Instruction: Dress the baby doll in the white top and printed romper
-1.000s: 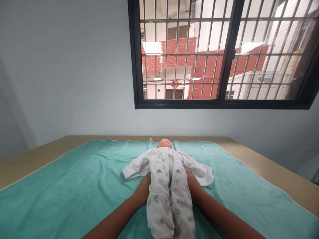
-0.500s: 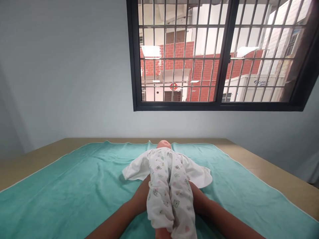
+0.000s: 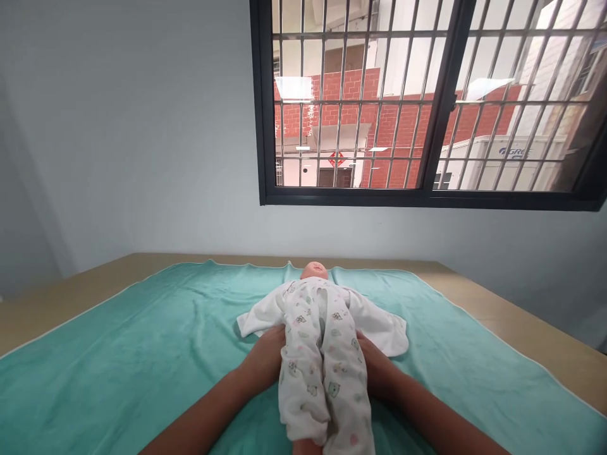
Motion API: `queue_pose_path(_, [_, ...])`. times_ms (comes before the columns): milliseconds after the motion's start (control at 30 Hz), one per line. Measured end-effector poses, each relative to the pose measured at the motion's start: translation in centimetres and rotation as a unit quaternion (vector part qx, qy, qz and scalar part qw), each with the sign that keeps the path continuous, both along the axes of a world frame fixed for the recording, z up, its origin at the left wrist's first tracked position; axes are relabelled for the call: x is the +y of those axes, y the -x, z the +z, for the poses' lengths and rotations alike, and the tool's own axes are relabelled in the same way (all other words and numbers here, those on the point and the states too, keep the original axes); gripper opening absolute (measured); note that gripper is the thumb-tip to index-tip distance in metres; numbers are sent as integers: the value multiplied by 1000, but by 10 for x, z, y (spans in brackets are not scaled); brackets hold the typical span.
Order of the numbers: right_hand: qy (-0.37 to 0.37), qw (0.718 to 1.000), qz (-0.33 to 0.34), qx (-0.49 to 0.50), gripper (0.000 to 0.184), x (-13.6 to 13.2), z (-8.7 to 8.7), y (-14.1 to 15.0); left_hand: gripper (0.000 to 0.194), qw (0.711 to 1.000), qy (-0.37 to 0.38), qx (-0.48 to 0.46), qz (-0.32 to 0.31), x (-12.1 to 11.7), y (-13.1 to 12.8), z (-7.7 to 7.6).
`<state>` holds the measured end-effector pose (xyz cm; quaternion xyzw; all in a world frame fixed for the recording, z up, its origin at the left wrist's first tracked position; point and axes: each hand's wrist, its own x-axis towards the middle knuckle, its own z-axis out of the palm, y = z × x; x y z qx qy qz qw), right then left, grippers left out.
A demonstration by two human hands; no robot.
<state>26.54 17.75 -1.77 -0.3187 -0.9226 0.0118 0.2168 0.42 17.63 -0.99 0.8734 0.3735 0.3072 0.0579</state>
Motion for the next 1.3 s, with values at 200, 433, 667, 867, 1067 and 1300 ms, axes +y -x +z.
queue_pose_path(200, [-78, 997, 21, 20, 22, -1, 5, 4, 26, 994, 9, 106, -28, -12, 24, 6])
queue_pose_path(433, [-119, 993, 22, 7, 17, 5, -2, 1, 24, 990, 33, 129, -51, -37, 35, 12])
queue_pose_path(667, [-147, 988, 40, 11, 20, 8, -6, -8, 16, 992, 80, 88, -28, -30, 33, -9])
queue_pose_path(867, [-154, 985, 38, -66, 27, -6, -9, -41, 22, 993, 104, 51, -11, -32, 36, -10])
queue_pose_path(1067, [-113, 992, -59, -4, 36, -22, -21, -88, 22, 992, 70, 11, 105, -25, 42, -9])
queue_pose_path(1300, [50, 891, -394, 220, 34, 8, -31, -127, 37, 939, 62, -71, 332, 14, 85, -23])
